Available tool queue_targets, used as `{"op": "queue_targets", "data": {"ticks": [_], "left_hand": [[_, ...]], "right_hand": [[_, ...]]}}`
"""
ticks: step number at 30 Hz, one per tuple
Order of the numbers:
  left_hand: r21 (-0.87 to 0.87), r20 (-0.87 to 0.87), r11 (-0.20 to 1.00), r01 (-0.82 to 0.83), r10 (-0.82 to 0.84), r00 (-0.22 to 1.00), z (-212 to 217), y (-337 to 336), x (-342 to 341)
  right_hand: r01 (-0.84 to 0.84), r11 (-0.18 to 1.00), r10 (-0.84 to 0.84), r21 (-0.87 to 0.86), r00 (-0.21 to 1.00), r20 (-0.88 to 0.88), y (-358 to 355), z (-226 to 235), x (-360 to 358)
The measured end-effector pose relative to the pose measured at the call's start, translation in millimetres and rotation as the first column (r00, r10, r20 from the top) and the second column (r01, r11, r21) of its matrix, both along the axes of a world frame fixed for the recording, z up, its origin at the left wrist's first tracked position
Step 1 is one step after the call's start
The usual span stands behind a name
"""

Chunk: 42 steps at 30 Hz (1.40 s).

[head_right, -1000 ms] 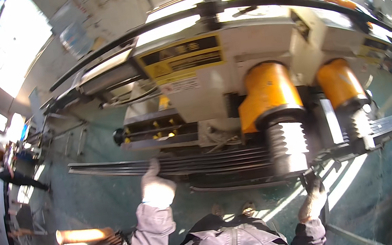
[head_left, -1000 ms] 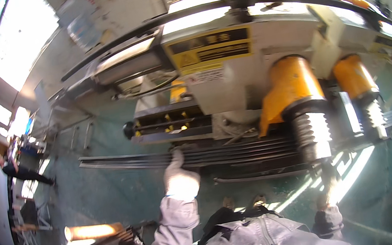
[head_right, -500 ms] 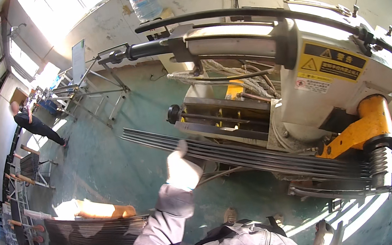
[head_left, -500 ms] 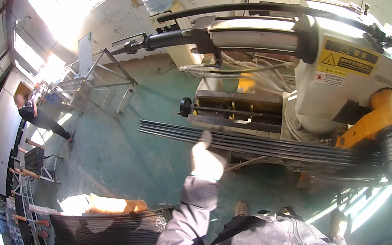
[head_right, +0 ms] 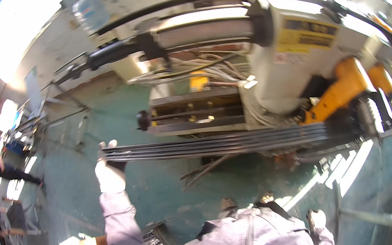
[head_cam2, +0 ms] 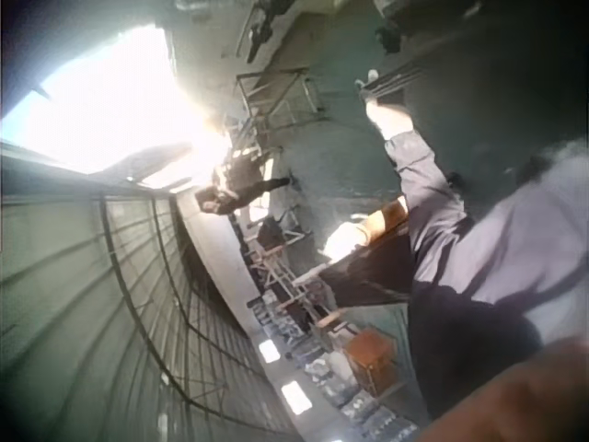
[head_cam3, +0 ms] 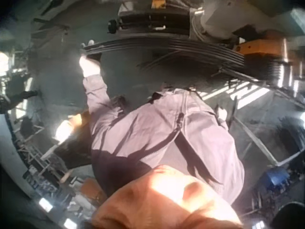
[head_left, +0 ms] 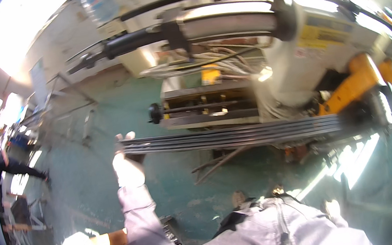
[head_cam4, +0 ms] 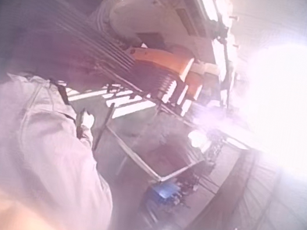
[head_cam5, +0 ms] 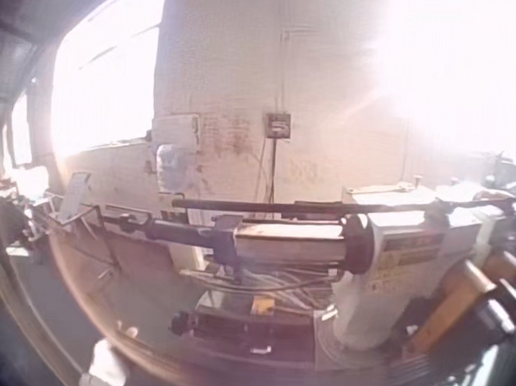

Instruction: The person repeatedly picks up bundles of long metal rods and feeds them into a bending machine. The rods are then stacked on the floor after being processed.

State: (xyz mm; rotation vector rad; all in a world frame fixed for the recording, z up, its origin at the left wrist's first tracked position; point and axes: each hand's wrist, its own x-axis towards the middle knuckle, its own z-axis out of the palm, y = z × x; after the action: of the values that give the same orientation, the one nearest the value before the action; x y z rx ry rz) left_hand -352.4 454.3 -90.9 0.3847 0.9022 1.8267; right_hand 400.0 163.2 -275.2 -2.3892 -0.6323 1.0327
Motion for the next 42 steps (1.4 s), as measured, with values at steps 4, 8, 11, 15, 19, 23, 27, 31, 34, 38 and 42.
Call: {"op": "queue_targets", "data": {"ticks": [4,8,11,15,19,23,27,31,34,38,42], "left_hand": [[-0.118,-0.105,0.990,0.072,-0.085,0.991,7.3,-9.0,1.2],[-0.169,-0.227,0.985,0.034,-0.073,0.971,9.8,-7.8,0.9],[-0.102,-0.195,0.988,-0.119,0.098,0.976,1.7,0.2,2.0],[0.057,-0.082,0.988,-0.145,0.150,0.985,-15.9,2.9,31.6],[-0.194,0.141,0.898,-0.394,0.423,0.895,-39.0,-6.0,137.3],[-0.542,0.274,0.790,-0.286,0.488,0.829,-73.0,-1.0,309.8],[-0.596,0.271,0.801,-0.057,0.268,0.925,-82.1,-2.3,423.3],[-0.600,0.167,0.797,0.067,0.044,0.985,-82.0,-9.3,463.0],[-0.581,0.026,0.802,0.139,-0.152,0.988,-85.7,-14.4,465.4],[-0.503,-0.306,0.837,0.214,-0.404,0.862,-93.4,-16.3,452.5],[-0.425,-0.803,0.870,0.249,-0.489,0.340,-100.3,-10.1,438.8]], "right_hand": [[-0.263,0.953,0.295,-0.151,0.921,0.256,8.4,-9.4,12.1],[-0.060,0.998,0.059,-0.031,0.998,-0.033,31.7,-29.5,16.8],[-0.154,0.986,0.147,-0.067,0.985,-0.092,56.9,-35.1,25.2],[-0.315,0.948,0.315,-0.056,0.949,0.000,87.2,-43.1,59.8],[-0.306,0.947,0.308,-0.098,0.951,0.007,105.7,-72.1,126.4],[-0.382,0.888,0.400,-0.258,0.916,0.022,113.7,-108.8,206.8],[-0.539,0.789,0.605,-0.294,0.766,0.219,129.3,-126.6,270.0],[-0.307,0.934,0.323,-0.183,0.945,0.058,155.4,-112.4,296.2],[-0.410,0.885,0.437,-0.221,0.894,0.093,164.8,-91.3,290.3],[-0.167,0.976,0.165,-0.139,0.986,-0.027,149.8,-56.1,258.5],[-0.022,0.992,0.029,0.124,0.998,-0.061,123.1,6.4,232.3]]}}
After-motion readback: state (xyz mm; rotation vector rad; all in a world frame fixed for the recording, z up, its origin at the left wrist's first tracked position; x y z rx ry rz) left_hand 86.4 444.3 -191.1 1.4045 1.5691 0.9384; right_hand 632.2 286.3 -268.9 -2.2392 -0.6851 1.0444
